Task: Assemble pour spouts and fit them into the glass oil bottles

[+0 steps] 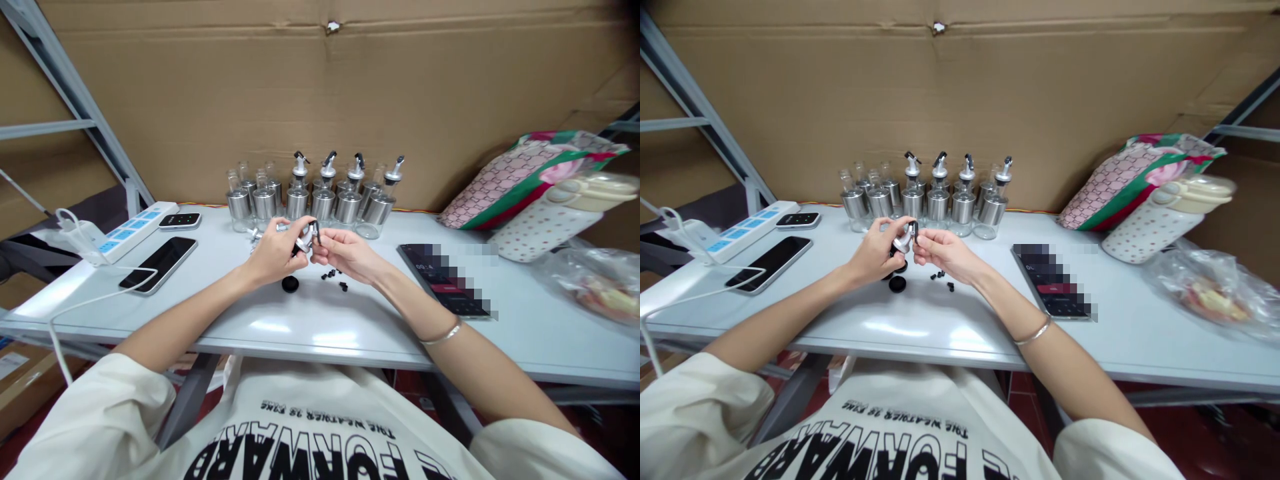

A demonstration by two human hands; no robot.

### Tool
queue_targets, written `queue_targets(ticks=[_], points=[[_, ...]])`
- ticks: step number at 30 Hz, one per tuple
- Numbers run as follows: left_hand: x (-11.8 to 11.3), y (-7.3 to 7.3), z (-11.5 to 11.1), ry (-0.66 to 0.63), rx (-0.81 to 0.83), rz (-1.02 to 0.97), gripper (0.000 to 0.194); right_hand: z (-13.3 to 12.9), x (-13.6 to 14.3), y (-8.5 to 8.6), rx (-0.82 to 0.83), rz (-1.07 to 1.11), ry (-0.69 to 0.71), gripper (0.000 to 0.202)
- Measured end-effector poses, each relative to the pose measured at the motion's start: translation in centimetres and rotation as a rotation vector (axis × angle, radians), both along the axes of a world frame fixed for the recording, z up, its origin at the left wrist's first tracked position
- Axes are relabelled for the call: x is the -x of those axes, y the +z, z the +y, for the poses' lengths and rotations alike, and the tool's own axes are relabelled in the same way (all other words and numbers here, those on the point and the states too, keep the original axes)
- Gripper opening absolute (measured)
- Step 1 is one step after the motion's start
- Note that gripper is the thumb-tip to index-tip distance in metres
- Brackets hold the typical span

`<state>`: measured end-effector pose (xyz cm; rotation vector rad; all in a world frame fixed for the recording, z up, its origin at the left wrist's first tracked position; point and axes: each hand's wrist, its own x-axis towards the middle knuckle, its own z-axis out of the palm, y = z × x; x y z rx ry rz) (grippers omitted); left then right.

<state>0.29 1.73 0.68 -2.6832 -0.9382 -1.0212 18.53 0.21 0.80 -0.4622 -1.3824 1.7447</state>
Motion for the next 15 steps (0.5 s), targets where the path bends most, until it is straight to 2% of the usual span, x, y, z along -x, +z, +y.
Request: queue_targets(ticks=[2,8,11,15], points=[[0.0,0.2,-0.1,-0.019,0.033,-0.002,0.055,0.0,-0.1,0.1,-0.013,-0.010,-0.006,0.030],[-0.1,0.2,-0.3,-0.198,0.075,0.045,0.060,0.4,-1.2,0.6,-0.016,-0.079,-0.014,0.032],[-0.2,-0.2,-0.4,-0.260,0.114,0.100,0.063,0.7,-1.9,0.4,-0.007,-0.124,0.056,0.033],[-0.3,-0.3,-0.9,-0.318,0.123,0.079,0.065,1.0,-2.4,0.1,0.036,-0.154,0.179,0.039]])
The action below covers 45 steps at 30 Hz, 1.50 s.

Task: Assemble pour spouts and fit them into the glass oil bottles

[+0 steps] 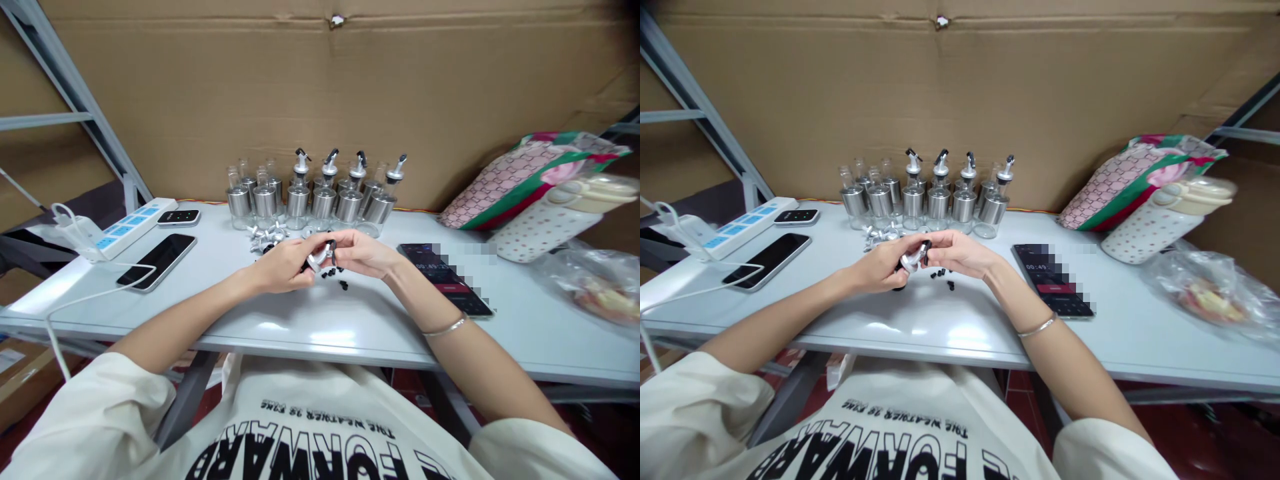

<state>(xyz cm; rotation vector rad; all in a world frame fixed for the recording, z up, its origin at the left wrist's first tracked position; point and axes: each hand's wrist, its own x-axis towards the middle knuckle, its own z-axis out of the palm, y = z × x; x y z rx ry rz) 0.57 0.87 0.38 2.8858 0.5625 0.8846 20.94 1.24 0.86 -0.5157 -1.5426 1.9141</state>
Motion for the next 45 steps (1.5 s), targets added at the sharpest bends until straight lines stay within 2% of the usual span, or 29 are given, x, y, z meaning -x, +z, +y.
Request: queue_targets(ticks=[3,7,15,22,26,31,34,39,45], points=[[0.1,0.2,-0.1,-0.024,-0.049,-0.008,0.064,0.0,0.1,0.0,-0.010,0.015,0.027,0.034],[0.3,0.1,0.3,0.005,-0.121,-0.002,0.062,-0.2,0.5,0.2,-0.048,0.027,-0.009,0.029],[0.5,-0.2,0.8,0.040,-0.144,0.020,0.059,-0.4,0.9,0.4,-0.073,0.039,-0.028,0.027],[0.2,0.1,0.6,0.163,-0.170,0.008,0.060,-0.9,1.5,0.8,-0.083,0.051,-0.203,0.023],[0.2,0.1,0.5,0.180,-0.121,-0.006,0.058,-1.1,1.7,1.1,-0.032,0.087,-0.216,0.018],[0.3,0.3,0.6,0.228,-0.086,0.052,0.051,-1.3,1.9,1.8,0.155,0.232,-0.311,0.022],[0.3,0.3,0.6,0.218,-0.100,0.076,0.048,-1.5,2.3,2.1,0.214,0.242,-0.364,0.031],[0.3,0.2,0.6,0.235,-0.148,0.083,0.041,-1.7,2.7,2.2,0.187,0.145,-0.423,0.057],[0.5,0.0,1.2,0.259,-0.158,0.091,0.033,-1.5,2.8,1.9,0.153,0.132,-0.429,0.056]])
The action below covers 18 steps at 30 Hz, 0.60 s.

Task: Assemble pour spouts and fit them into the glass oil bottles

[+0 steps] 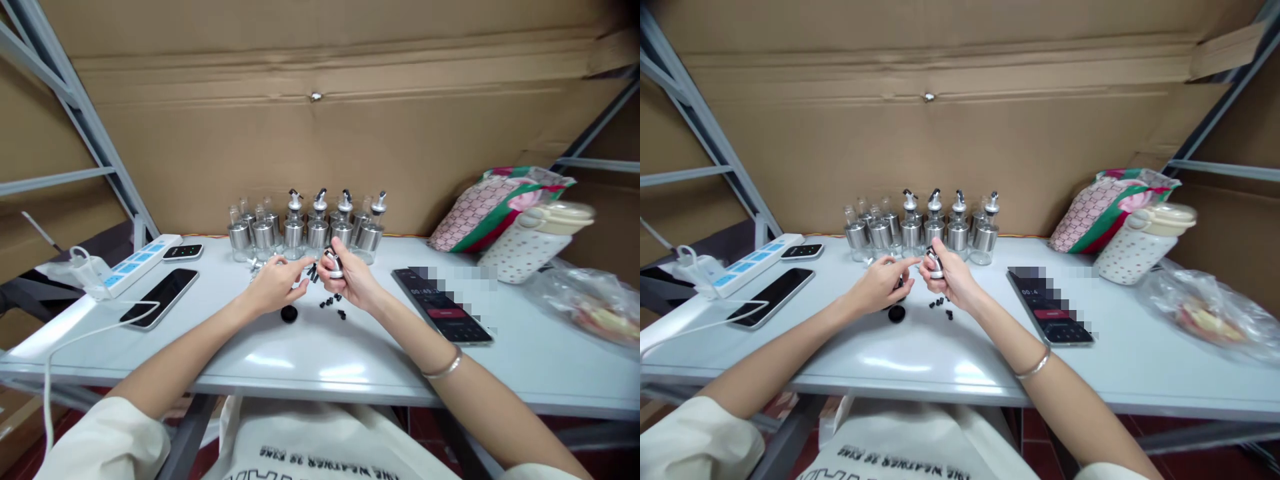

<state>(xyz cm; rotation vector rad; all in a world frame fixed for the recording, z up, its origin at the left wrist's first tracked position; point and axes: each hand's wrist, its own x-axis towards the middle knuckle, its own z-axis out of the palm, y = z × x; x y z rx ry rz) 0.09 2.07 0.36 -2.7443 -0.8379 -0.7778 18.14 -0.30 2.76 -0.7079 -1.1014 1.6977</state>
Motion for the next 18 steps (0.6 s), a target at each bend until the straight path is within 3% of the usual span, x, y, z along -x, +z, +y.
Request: queue_targets(ticks=[4,7,10,13,18], points=[[0.4,-0.1,0.9,0.088,0.037,-0.111,0.026,0.4,-0.2,-0.4,-0.078,0.030,-0.061,0.052],[1.1,0.0,2.0,0.183,0.047,-0.339,0.025,0.8,-0.5,-0.7,-0.107,0.071,-0.115,0.047],[2.1,0.0,3.4,0.252,0.079,-0.553,0.037,1.1,-0.7,-0.8,-0.076,0.092,-0.144,0.046],[3.0,0.0,5.2,0.293,0.183,-0.639,0.047,1.2,-0.7,-0.8,-0.043,0.062,-0.173,0.046],[3.1,1.0,9.2,0.306,0.229,-0.823,0.067,0.7,-0.4,-0.6,-0.152,-0.005,-0.237,0.047]])
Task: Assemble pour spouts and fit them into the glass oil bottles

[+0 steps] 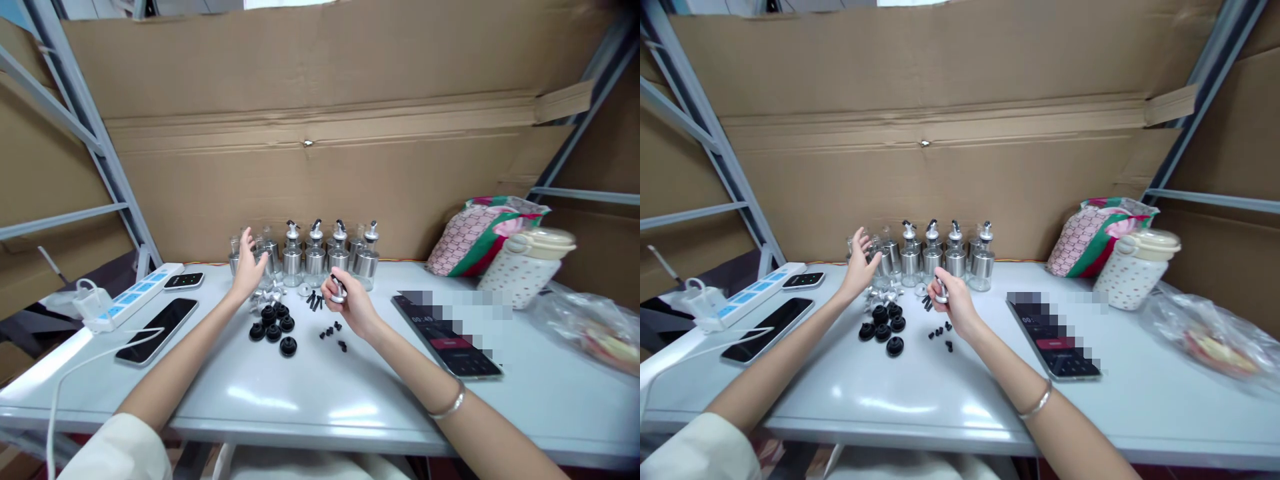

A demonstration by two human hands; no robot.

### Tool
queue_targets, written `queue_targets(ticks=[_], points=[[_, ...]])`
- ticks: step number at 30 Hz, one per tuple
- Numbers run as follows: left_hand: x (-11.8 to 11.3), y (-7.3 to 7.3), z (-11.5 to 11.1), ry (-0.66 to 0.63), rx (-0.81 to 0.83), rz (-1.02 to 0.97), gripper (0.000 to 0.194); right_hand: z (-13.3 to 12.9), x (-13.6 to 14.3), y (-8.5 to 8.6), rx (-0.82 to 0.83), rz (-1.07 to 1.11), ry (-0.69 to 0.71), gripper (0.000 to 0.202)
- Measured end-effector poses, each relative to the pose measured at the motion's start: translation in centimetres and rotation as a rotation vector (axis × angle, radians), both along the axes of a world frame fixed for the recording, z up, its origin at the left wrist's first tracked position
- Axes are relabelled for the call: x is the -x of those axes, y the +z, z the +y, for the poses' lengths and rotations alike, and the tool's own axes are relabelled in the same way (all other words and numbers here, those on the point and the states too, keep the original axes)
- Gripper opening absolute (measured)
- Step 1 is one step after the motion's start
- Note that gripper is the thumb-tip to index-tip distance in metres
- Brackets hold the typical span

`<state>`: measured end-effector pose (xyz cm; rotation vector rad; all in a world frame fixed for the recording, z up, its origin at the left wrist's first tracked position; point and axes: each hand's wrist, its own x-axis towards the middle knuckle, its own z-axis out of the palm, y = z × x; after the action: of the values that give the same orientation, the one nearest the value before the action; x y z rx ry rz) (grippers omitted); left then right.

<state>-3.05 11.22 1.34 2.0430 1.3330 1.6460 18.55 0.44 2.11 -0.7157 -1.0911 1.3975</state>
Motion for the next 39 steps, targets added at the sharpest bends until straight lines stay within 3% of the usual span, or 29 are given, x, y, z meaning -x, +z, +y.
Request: queue_targets(ticks=[4,8,11,14,17,19,22,25,28,33,39], points=[[-0.3,1.6,2.7,0.036,0.064,0.020,0.055,-0.4,0.0,0.2,-0.118,-0.040,-0.035,0.045],[-0.3,2.6,3.2,0.030,0.070,0.046,0.047,-0.4,0.0,0.1,-0.180,-0.008,-0.044,0.031],[-0.3,3.2,2.2,0.046,-0.031,0.055,0.044,-0.4,0.1,0.2,-0.203,-0.012,-0.097,0.024],[-0.6,4.3,0.5,0.041,-0.220,-0.004,0.038,-0.7,-0.1,0.5,-0.246,-0.045,-0.206,0.034],[-1.4,5.3,-2.0,0.015,-0.396,-0.031,0.035,-1.0,-0.3,1.2,-0.259,-0.044,-0.307,0.047],[-2.1,5.6,-4.3,-0.055,-0.430,0.011,0.037,-1.3,-0.3,1.8,-0.270,-0.020,-0.334,0.048],[-3.4,4.9,-8.3,-0.232,-0.349,0.032,0.038,-1.7,-0.2,3.3,-0.331,0.009,-0.341,0.043],[-4.6,3.5,-12.2,-0.500,-0.228,-0.076,0.030,-2.0,-0.1,5.4,-0.423,0.034,-0.369,0.036],[-5.7,2.3,-14.7,-0.711,-0.052,-0.163,0.026,-2.2,0.0,7.3,-0.525,0.016,-0.381,0.030],[-6.9,0.4,-15.7,-0.868,-0.054,-0.246,0.032,-3.8,1.1,8.1,-0.601,-0.101,-0.291,0.016],[-6.9,-0.8,-15.0,-0.869,-0.102,-0.328,0.036,-5.9,2.3,7.2,-0.615,-0.200,-0.200,0.012]])
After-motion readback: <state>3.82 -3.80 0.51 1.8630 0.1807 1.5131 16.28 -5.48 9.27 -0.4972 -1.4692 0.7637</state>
